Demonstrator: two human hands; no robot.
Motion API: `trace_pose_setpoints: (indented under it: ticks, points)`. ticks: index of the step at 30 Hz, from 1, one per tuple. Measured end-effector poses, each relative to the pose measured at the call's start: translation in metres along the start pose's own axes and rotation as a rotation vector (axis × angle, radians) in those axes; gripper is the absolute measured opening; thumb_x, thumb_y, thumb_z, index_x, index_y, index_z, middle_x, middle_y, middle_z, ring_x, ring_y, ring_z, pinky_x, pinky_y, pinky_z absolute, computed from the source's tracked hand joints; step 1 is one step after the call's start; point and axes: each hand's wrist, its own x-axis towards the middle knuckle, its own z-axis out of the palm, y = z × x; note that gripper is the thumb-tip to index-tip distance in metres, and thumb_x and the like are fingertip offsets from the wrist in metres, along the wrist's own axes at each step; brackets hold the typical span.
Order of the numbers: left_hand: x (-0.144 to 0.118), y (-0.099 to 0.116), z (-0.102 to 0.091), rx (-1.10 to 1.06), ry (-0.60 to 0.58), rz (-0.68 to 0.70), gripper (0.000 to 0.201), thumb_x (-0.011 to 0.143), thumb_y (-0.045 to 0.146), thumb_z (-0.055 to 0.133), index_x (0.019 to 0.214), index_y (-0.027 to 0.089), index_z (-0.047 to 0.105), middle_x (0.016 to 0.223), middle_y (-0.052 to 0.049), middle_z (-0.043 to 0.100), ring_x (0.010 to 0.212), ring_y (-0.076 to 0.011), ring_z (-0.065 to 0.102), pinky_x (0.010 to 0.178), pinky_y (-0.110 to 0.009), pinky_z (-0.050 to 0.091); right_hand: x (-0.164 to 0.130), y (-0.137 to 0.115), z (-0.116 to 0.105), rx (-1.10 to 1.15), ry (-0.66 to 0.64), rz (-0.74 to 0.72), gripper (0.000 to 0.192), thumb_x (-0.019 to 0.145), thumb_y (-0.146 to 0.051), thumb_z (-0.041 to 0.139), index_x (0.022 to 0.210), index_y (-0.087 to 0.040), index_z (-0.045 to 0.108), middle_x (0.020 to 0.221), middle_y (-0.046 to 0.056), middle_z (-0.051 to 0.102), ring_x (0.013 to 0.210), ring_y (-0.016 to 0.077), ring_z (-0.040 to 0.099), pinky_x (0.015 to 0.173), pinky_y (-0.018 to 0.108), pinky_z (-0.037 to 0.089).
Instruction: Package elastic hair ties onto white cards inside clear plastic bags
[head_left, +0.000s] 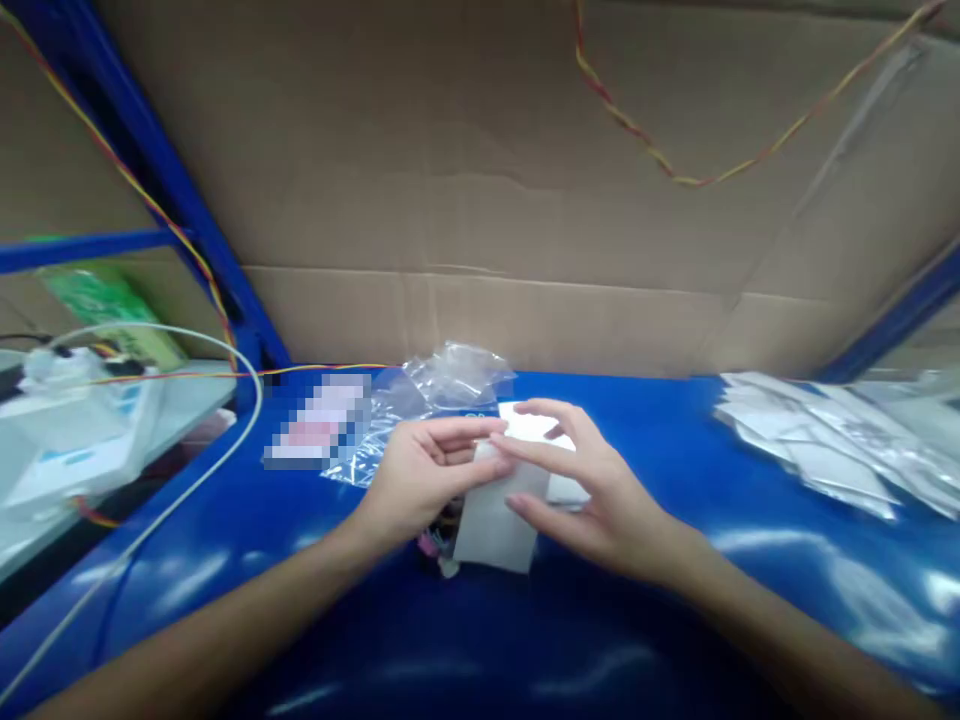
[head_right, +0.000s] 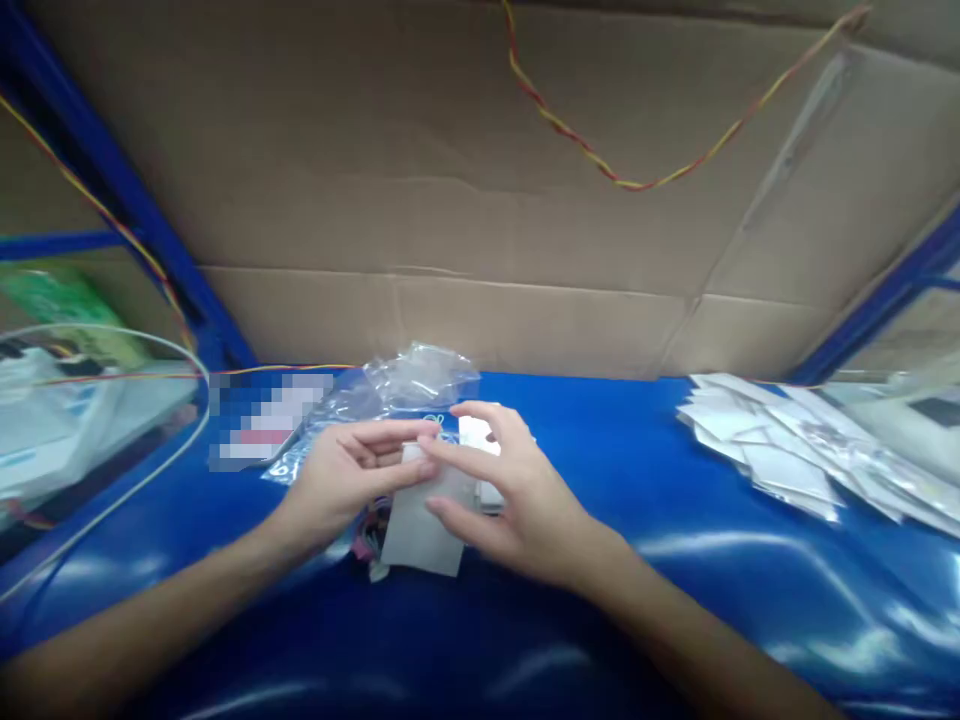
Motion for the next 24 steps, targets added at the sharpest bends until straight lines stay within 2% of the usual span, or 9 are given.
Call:
trace_pose_setpoints:
  ticks: [5,9,13,16,18,20,22,24]
  points:
    - [0.001,0.003,-0.003,-0.039,0.022,-0.015,0.052,0.066,0.027,0.094,0.113,0.015,0.077,0.100,-0.010,0.083,0.095,-0.0294,0.079,0.079,-0.035,0.066,0.003,0.000,-0.001,0.068,0.083,0.074,0.037,0.090,-0.029,0.074,0.127,-0.028,0.071,0.137,0.011,0.059,0.132,0.0293,0.055,0.110,0.046,0.047]
    - [0.000,0.005,-0.002,-0.046,0.022,0.011,0.047,0.068,0.026,0.093,0.111,0.015,0.078,0.103,-0.010,0.083,0.100,-0.0288,0.078,0.083,-0.033,0.064,0.004,0.000,0.000,0.151,0.023,0.132,0.029,0.088,-0.029,0.076,0.117,-0.028,0.073,0.137,0.009,0.061,0.130,0.0287,0.058,0.112,0.046,0.046]
    - [-0.001,0.006,0.001,-0.033,0.002,0.024,0.045,0.071,0.027,0.092,0.112,0.015,0.077,0.106,-0.010,0.082,0.103,-0.0286,0.077,0.085,-0.031,0.064,0.005,-0.001,0.002,0.237,-0.002,0.141,0.030,0.088,-0.027,0.076,0.117,-0.029,0.070,0.131,0.007,0.067,0.126,0.0277,0.061,0.109,0.044,0.048]
    - [-0.001,0.005,0.001,-0.052,-0.059,0.063,0.055,0.080,0.035,0.085,0.130,0.018,0.068,0.116,-0.013,0.080,0.104,-0.0298,0.077,0.079,-0.031,0.065,0.007,-0.002,0.001,0.274,0.036,0.176,0.015,0.090,-0.022,0.072,0.105,-0.027,0.074,0.123,0.007,0.071,0.124,0.0277,0.063,0.108,0.045,0.048]
    - [-0.001,0.005,0.001,-0.116,-0.116,0.090,0.064,0.089,0.041,0.076,0.146,0.024,0.054,0.124,-0.014,0.076,0.105,-0.0308,0.077,0.074,-0.031,0.065,0.008,-0.001,0.000,0.338,0.053,0.219,0.006,0.091,-0.023,0.071,0.093,-0.025,0.076,0.119,0.008,0.074,0.122,0.0280,0.065,0.107,0.045,0.049]
    - [-0.002,0.006,0.000,-0.187,-0.174,0.086,0.068,0.093,0.047,0.069,0.154,0.029,0.043,0.129,-0.014,0.074,0.107,-0.0316,0.076,0.072,-0.032,0.065,0.009,0.001,-0.002,0.430,0.058,0.248,0.006,0.091,-0.025,0.072,0.086,-0.024,0.075,0.116,0.008,0.075,0.121,0.0279,0.065,0.106,0.046,0.049]
    - [-0.002,0.005,0.000,-0.228,-0.205,0.069,0.066,0.095,0.046,0.066,0.154,0.029,0.042,0.129,-0.014,0.073,0.110,-0.0316,0.074,0.078,-0.035,0.064,0.009,0.005,-0.003,0.540,0.063,0.259,0.007,0.091,-0.027,0.073,0.085,-0.023,0.075,0.117,0.009,0.074,0.121,0.0273,0.065,0.106,0.046,0.049]
    - [-0.001,0.003,0.000,-0.229,-0.224,0.055,0.054,0.095,0.040,0.066,0.144,0.026,0.051,0.128,-0.013,0.073,0.113,-0.0300,0.072,0.089,-0.038,0.061,0.009,0.008,-0.005,0.645,0.065,0.265,0.007,0.089,-0.029,0.075,0.083,-0.024,0.075,0.123,0.008,0.072,0.126,0.0276,0.062,0.108,0.046,0.048]
